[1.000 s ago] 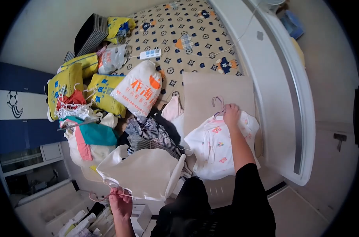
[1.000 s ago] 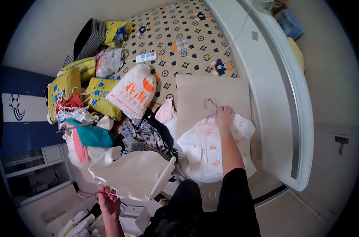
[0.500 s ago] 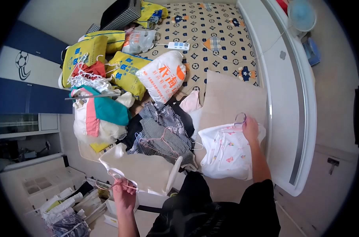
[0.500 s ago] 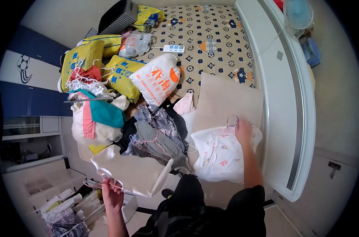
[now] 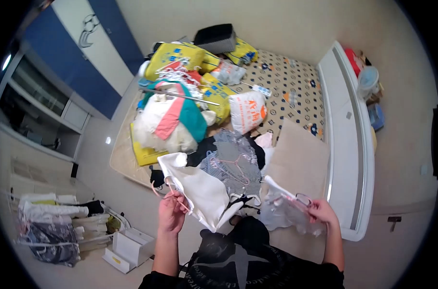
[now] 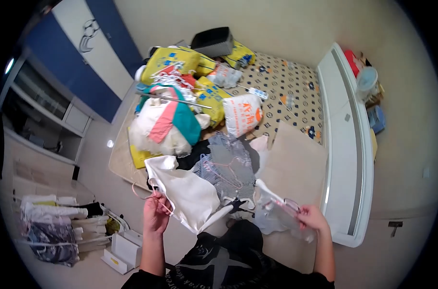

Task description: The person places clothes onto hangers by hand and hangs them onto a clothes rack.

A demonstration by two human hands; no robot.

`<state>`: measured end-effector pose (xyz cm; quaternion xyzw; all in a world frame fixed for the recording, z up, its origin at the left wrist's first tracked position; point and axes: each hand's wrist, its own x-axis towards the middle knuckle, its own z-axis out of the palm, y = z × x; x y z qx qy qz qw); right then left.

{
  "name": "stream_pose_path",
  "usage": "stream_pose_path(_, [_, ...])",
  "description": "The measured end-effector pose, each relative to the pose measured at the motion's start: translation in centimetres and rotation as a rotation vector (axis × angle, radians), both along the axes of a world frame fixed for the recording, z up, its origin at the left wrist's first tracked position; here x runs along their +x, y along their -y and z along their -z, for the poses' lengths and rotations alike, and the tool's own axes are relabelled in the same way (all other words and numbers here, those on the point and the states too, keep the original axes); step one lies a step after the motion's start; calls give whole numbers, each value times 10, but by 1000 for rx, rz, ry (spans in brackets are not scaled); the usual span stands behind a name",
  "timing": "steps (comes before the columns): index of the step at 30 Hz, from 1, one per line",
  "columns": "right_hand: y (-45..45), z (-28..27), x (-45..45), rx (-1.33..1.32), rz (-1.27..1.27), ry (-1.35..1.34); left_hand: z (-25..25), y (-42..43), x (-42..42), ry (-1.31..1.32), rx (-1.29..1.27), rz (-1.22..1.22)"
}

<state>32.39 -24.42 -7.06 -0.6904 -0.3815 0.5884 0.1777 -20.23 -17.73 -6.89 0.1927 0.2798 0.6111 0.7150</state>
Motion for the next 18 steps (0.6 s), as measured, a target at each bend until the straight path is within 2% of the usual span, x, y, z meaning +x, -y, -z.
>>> stream_pose_path(6, [46, -90, -138, 31, -17, -112, -20, 76, -89, 33, 70, -32])
stream_pose_path(13, [40, -112, -280, 318, -113, -297, -29, 163, -175, 29, 149, -196])
stream_pose_path(18, [24, -118, -380, 408, -207, -471, -45, 204, -214, -85, 160, -287])
